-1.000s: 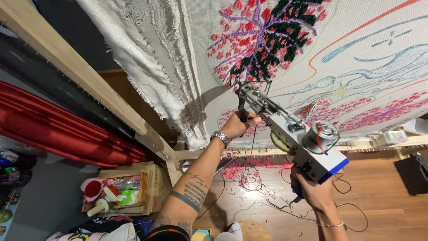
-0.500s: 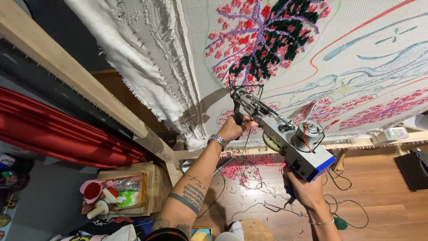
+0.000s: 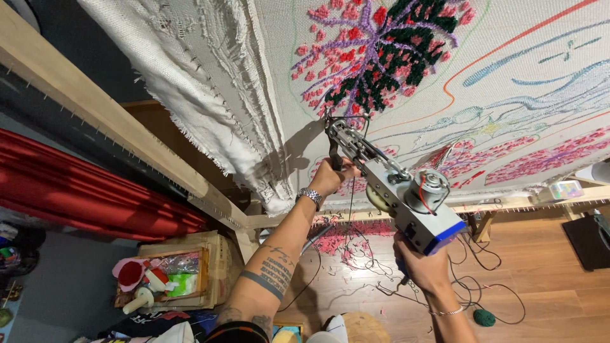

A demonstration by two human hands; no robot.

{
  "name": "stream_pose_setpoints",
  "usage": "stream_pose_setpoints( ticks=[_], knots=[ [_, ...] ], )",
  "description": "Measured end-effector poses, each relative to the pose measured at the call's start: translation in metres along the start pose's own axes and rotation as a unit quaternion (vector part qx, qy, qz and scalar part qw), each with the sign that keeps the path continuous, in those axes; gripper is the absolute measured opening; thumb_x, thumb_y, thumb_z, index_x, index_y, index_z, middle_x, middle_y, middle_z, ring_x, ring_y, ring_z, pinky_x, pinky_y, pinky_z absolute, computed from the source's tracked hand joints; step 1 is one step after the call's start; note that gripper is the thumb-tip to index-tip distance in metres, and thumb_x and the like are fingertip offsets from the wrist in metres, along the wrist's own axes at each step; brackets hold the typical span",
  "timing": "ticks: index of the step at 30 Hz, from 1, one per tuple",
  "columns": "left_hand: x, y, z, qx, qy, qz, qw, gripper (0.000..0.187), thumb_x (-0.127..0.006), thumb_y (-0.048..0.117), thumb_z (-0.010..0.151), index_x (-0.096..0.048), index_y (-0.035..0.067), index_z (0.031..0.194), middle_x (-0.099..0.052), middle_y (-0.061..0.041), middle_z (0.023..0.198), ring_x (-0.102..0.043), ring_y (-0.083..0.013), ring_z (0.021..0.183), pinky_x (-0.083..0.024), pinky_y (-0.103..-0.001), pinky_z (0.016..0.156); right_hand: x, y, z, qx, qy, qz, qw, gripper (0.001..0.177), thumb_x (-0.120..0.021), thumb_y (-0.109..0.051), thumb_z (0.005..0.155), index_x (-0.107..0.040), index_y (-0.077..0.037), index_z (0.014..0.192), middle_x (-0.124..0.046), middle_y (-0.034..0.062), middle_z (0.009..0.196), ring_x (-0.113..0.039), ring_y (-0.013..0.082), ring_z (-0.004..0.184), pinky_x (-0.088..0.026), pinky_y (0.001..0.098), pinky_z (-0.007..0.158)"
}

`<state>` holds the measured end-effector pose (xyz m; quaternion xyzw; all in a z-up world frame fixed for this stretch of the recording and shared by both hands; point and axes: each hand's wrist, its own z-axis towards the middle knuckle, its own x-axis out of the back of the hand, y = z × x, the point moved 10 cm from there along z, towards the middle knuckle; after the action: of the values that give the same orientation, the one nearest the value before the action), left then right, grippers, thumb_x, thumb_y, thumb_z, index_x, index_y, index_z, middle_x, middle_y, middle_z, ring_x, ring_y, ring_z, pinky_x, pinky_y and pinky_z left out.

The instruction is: Using a tufting gun to create a pattern on a rug canvas stretched over a frame.

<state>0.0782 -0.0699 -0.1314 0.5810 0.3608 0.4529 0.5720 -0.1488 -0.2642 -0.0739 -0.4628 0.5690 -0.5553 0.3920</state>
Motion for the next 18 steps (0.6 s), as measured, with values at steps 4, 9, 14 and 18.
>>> stream_pose_setpoints(
  ticks=[4,9,14,18],
  knots=[
    [0.016,-0.077,0.043,0.057,0.054,-0.073,0.994,0.015,-0.077,0.010,0.083,-0.066,0.004,0.093,-0.071,-0.002,0.083,-0.058,-0.0148,0.072,-0.049,-0.033,0.064,-0.024,0.006,0.008,-0.009,0.016,-0.055,0.998,0.017,-0.075,-0.007,0.086,-0.067,0.002,0.097,-0.065,0.0091,0.072,-0.059,0.0162,0.057,-0.047,0.0315,0.050],
    [0.033,-0.200,0.139,-0.074,0.042,-0.196,0.977,0.012,-0.063,-0.002,0.085,-0.055,0.006,0.089,-0.059,0.003,0.087,-0.053,-0.0107,0.082,-0.048,-0.030,0.069,-0.056,-0.040,0.002,0.193,0.070,-0.104,0.973,0.034,-0.077,-0.007,0.077,-0.065,0.000,0.108,-0.069,0.0068,0.093,-0.066,0.0172,0.080,-0.054,0.0318,0.072],
    [0.021,-0.254,0.159,0.122,0.049,-0.661,0.739,0.013,-0.049,0.018,0.094,-0.050,0.008,0.085,-0.052,-0.003,0.082,-0.045,-0.0156,0.075,-0.045,-0.034,0.068,-0.063,-0.031,0.008,0.167,0.071,-0.115,0.977,0.032,-0.078,-0.008,0.078,-0.068,-0.001,0.107,-0.072,0.0070,0.094,-0.069,0.0180,0.081,-0.055,0.0321,0.073],
    [0.013,-0.242,0.141,0.201,0.082,-0.680,0.701,0.022,-0.041,0.026,0.100,-0.046,0.009,0.086,-0.046,-0.003,0.083,-0.039,-0.0170,0.075,-0.040,-0.034,0.069,-0.061,-0.033,0.008,0.176,0.067,-0.125,0.974,0.033,-0.078,-0.009,0.078,-0.067,-0.001,0.108,-0.072,0.0079,0.095,-0.069,0.0181,0.080,-0.055,0.0319,0.072]
  ],
)
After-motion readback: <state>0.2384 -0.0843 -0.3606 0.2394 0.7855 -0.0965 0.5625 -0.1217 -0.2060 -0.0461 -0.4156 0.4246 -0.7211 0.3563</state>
